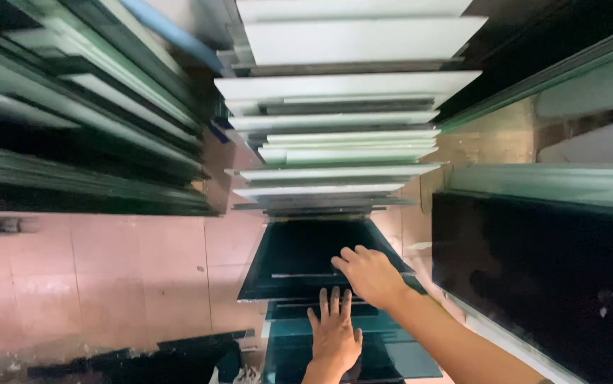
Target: Sweeping the floor and then flipping through a stack of glass panes to inspect or locate a specific piece.
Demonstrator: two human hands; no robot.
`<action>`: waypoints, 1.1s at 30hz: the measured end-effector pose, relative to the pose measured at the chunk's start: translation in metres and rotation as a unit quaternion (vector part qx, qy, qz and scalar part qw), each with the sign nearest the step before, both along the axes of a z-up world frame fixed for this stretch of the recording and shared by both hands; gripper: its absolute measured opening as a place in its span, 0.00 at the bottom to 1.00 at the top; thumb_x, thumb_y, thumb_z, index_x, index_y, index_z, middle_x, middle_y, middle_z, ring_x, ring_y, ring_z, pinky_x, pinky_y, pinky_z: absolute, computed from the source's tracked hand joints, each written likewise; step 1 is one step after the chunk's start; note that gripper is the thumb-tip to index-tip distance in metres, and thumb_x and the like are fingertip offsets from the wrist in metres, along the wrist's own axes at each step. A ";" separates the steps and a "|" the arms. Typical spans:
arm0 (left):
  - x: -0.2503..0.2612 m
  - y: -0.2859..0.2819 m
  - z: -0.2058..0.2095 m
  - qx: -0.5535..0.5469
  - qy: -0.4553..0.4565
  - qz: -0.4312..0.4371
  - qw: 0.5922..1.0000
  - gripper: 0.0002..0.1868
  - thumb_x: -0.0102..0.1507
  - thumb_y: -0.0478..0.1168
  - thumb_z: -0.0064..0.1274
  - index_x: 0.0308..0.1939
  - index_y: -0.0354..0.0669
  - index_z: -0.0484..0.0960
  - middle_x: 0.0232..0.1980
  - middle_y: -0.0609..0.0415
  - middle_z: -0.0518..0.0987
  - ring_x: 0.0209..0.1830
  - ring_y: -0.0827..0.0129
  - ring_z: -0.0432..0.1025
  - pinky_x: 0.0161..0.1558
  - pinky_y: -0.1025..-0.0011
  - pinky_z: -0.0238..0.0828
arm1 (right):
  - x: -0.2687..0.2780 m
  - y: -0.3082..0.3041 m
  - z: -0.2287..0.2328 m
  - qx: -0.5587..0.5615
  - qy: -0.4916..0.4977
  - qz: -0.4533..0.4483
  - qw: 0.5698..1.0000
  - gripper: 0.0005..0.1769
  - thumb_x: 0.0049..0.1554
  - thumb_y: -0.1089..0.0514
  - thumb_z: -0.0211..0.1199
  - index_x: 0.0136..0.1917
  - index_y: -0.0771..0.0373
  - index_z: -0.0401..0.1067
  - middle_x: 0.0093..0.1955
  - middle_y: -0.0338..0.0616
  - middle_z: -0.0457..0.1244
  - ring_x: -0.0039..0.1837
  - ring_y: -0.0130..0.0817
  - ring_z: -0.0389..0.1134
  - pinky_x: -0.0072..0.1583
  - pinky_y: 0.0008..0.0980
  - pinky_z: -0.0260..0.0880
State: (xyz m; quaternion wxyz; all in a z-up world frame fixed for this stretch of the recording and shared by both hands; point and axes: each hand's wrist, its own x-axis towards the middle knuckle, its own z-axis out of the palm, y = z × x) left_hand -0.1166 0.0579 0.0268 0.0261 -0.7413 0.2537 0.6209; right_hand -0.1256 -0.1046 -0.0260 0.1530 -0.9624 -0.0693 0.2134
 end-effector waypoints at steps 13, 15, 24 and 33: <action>-0.016 0.011 -0.017 -0.044 -0.045 0.012 0.998 0.48 0.74 0.54 0.54 0.89 0.52 0.41 0.92 0.51 0.38 0.91 0.45 0.26 0.81 0.27 0.35 | 0.030 -0.009 0.009 -0.027 0.004 0.009 1.000 0.30 0.50 0.63 0.72 0.65 0.45 0.75 0.52 0.36 0.66 0.51 0.42 0.69 0.45 0.42 0.73; -0.023 0.014 -0.026 -0.063 -0.070 0.015 0.995 0.49 0.72 0.54 0.57 0.88 0.51 0.44 0.91 0.49 0.41 0.90 0.43 0.29 0.79 0.26 0.38 | 0.038 -0.021 -0.001 -0.018 -0.029 -0.003 0.999 0.25 0.53 0.62 0.68 0.63 0.45 0.77 0.50 0.37 0.66 0.50 0.43 0.70 0.45 0.43 0.72; -0.019 0.018 -0.019 -0.085 -0.075 0.015 0.993 0.49 0.72 0.52 0.57 0.89 0.51 0.44 0.92 0.45 0.41 0.91 0.42 0.30 0.79 0.26 0.36 | 0.070 -0.064 0.015 -0.037 -0.201 -0.163 0.965 0.07 0.64 0.62 0.70 0.56 0.54 0.83 0.47 0.40 0.66 0.48 0.43 0.70 0.40 0.41 0.76; -0.015 0.019 -0.018 -0.086 -0.072 0.013 0.994 0.50 0.72 0.53 0.56 0.90 0.54 0.42 0.93 0.48 0.39 0.92 0.44 0.28 0.80 0.27 0.35 | 0.028 -0.083 0.073 0.104 -0.176 -0.306 0.930 0.23 0.65 0.65 0.65 0.73 0.57 0.78 0.63 0.49 0.69 0.66 0.53 0.69 0.60 0.49 0.74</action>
